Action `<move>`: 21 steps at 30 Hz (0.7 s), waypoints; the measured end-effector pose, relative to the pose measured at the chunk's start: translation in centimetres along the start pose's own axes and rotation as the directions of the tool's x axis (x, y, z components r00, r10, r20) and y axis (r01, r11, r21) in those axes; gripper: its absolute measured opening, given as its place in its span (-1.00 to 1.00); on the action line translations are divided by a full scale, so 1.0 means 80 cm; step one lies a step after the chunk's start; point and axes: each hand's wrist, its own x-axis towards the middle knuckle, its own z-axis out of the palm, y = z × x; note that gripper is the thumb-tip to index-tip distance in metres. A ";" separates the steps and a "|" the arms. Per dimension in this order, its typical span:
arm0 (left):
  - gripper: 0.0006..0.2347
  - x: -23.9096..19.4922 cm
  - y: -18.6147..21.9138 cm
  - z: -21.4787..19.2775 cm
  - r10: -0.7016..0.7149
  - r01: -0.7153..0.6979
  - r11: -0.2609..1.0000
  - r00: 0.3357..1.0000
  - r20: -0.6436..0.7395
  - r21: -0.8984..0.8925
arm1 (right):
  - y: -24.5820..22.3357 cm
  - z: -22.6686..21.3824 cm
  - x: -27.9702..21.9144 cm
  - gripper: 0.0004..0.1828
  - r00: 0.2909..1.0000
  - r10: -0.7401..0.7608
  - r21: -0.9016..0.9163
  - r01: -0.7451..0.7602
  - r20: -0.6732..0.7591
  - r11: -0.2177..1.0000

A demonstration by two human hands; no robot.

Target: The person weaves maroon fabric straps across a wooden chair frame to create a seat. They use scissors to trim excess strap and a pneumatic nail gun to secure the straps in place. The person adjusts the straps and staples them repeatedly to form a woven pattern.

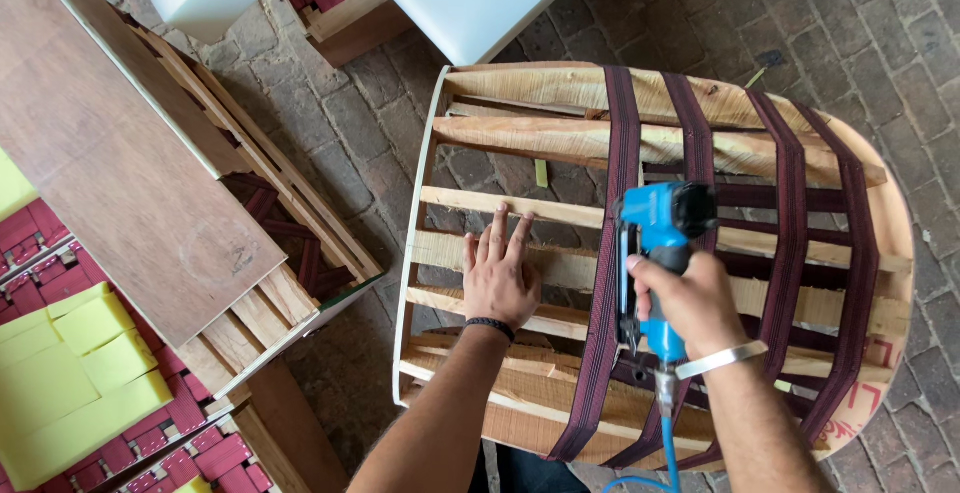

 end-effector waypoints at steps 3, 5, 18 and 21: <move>-0.29 -0.001 0.001 -0.003 -0.005 0.005 1.000 1.000 0.005 -0.028 | -0.029 -0.019 0.040 -0.82 0.994 -0.109 -0.005 0.109 -0.010 0.994; -0.29 0.001 0.002 -0.004 -0.005 0.005 0.999 1.000 0.000 -0.037 | -0.054 -0.030 0.078 -0.83 0.992 -0.129 -0.030 0.129 -0.011 0.991; -0.31 0.007 0.000 -0.009 -0.081 0.072 0.995 0.987 0.140 0.064 | -0.109 -0.021 0.135 -0.91 0.995 0.080 -0.139 -0.071 0.060 0.988; -0.31 0.009 0.000 -0.012 -0.097 0.085 0.993 0.980 0.175 0.076 | -0.117 -0.005 0.138 -0.92 0.994 0.062 -0.196 -0.044 0.089 0.980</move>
